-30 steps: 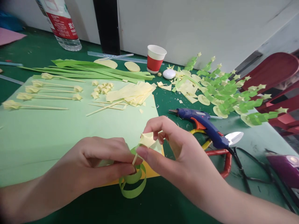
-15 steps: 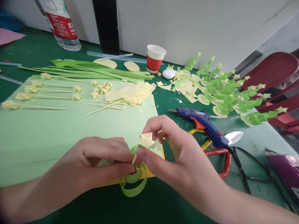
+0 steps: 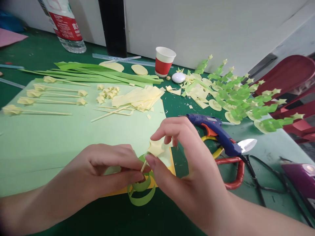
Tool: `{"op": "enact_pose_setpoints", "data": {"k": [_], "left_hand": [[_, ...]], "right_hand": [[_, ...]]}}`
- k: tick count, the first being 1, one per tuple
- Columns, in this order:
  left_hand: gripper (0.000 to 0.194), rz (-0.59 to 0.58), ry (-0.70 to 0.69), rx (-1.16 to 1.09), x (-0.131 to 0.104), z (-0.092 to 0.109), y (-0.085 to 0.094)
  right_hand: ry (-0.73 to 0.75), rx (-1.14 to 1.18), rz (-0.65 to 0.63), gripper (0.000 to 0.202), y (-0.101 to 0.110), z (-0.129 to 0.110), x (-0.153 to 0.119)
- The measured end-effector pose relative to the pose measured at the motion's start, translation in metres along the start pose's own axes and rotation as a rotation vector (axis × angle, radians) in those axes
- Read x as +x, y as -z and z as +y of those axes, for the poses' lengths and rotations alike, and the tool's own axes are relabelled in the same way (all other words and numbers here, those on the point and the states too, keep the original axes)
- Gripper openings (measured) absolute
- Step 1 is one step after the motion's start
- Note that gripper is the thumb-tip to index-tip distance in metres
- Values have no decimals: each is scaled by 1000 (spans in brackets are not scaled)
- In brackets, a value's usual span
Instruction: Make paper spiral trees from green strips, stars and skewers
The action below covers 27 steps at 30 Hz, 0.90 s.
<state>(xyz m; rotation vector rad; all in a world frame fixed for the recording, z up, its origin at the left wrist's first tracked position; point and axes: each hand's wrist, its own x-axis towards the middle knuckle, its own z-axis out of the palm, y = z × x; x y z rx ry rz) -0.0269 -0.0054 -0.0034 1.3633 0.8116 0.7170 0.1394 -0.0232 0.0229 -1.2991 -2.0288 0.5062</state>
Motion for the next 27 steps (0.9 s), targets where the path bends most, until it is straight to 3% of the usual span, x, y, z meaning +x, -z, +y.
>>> {"op": "enact_pose_setpoints", "data": {"k": [19, 27], "left_hand": [[14, -11, 32, 32, -1, 0, 1], [13, 12, 122, -98, 0, 4, 1]], "right_hand": [[-185, 75, -82, 10, 4, -4, -2], [-207, 101, -73, 14, 2, -3, 3]]}}
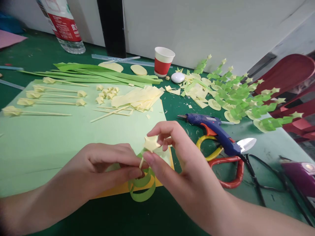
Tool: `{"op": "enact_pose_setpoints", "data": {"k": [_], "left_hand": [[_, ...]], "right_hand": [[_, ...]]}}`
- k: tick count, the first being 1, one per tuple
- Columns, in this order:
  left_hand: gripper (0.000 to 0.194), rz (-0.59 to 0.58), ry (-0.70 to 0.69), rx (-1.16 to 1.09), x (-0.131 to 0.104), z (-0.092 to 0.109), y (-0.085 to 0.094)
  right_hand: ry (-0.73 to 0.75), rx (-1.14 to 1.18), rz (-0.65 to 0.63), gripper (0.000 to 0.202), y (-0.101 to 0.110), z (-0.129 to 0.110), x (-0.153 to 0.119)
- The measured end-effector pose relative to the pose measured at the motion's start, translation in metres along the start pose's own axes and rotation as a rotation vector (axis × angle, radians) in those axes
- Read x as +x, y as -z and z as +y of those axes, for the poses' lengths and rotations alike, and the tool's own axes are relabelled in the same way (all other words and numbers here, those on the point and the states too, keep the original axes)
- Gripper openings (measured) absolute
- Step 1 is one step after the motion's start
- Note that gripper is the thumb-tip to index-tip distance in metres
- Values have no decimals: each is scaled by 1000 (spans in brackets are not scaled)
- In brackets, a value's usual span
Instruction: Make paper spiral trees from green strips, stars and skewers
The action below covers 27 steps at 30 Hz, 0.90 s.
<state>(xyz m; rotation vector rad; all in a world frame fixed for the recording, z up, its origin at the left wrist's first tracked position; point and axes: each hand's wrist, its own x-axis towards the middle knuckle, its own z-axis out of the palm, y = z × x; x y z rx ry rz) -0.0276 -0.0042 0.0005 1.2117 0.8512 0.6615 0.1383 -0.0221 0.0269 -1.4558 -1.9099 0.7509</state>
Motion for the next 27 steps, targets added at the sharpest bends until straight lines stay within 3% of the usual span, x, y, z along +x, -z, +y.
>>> {"op": "enact_pose_setpoints", "data": {"k": [5, 11, 19, 22, 27], "left_hand": [[2, 157, 61, -125, 0, 6, 1], [13, 81, 79, -153, -1, 3, 2], [13, 66, 59, -35, -2, 8, 1], [12, 113, 66, -26, -3, 8, -1], [26, 255, 46, -62, -4, 0, -2]], "right_hand": [[3, 35, 67, 16, -1, 3, 2], [-109, 152, -119, 14, -1, -1, 5], [-268, 367, -205, 20, -5, 1, 1], [-317, 428, -174, 15, -5, 3, 0], [-322, 607, -43, 4, -2, 2, 1]]}}
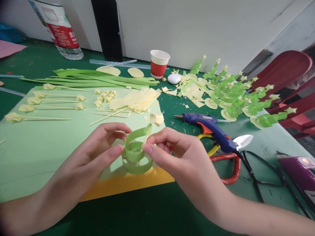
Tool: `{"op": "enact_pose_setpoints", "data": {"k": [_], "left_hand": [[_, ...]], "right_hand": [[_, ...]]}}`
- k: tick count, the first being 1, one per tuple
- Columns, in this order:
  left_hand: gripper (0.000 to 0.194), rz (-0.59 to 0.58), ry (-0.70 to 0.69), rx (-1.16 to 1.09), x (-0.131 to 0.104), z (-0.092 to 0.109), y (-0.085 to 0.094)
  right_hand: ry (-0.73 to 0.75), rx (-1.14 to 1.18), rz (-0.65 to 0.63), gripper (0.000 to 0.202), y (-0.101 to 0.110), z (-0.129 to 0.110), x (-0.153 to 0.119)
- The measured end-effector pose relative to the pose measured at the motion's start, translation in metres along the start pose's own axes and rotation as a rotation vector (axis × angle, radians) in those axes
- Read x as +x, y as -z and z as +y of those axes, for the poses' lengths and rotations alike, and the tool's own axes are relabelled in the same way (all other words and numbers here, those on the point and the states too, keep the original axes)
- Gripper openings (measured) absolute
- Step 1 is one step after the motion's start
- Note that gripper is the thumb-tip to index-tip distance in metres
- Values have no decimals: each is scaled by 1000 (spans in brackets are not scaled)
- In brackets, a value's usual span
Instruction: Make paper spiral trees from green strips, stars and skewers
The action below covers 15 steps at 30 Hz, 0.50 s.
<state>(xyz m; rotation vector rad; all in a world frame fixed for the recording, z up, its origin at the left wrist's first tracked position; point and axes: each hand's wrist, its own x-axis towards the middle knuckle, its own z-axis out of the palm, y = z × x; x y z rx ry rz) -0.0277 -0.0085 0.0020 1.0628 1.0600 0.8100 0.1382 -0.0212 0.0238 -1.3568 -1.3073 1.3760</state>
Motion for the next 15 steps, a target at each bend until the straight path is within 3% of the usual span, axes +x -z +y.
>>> {"op": "enact_pose_setpoints", "data": {"k": [4, 9, 15], "left_hand": [[24, -150, -51, -64, 4, -6, 2], [15, -377, -19, -37, 3, -5, 2], [17, -455, 0, 9, 2, -7, 3]], "right_hand": [[8, 91, 53, 9, -1, -2, 2], [37, 1, 68, 13, 0, 2, 1], [47, -35, 23, 12, -3, 8, -1]]}}
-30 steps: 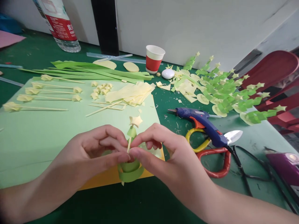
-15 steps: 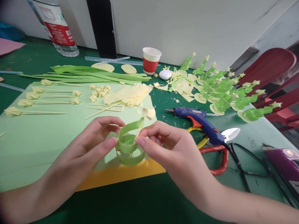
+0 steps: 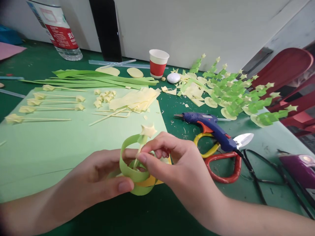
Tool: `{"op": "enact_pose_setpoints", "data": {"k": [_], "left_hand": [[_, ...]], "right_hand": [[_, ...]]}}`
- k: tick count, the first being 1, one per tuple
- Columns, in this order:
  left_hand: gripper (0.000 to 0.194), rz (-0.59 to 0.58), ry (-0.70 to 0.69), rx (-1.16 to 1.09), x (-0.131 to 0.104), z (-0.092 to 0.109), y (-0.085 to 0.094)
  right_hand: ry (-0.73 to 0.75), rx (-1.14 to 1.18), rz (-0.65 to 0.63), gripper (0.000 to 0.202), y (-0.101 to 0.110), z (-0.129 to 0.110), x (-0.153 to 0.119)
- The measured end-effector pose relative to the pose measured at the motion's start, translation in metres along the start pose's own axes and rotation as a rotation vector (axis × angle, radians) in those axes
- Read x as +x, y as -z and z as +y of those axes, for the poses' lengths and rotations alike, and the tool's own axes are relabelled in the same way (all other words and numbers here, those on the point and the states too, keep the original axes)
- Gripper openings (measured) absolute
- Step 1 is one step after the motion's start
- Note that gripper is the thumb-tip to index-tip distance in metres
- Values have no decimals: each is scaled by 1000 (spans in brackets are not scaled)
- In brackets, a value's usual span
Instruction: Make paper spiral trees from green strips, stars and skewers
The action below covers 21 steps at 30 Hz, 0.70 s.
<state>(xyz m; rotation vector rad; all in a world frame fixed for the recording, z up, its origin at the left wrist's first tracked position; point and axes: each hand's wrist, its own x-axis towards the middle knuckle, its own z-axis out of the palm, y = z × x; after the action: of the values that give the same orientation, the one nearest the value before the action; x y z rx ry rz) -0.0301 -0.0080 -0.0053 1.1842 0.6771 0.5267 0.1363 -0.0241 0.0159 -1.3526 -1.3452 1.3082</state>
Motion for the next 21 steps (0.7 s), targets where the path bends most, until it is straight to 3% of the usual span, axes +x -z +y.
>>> {"op": "enact_pose_setpoints", "data": {"k": [7, 13, 21], "left_hand": [[12, 54, -7, 14, 2, -4, -1], [18, 22, 11, -112, -1, 0, -3], [17, 22, -5, -67, 3, 3, -2]], "right_hand": [[16, -30, -23, 13, -3, 1, 0], [-21, 73, -34, 17, 0, -2, -3], [1, 90, -15, 15, 0, -1, -4]]}}
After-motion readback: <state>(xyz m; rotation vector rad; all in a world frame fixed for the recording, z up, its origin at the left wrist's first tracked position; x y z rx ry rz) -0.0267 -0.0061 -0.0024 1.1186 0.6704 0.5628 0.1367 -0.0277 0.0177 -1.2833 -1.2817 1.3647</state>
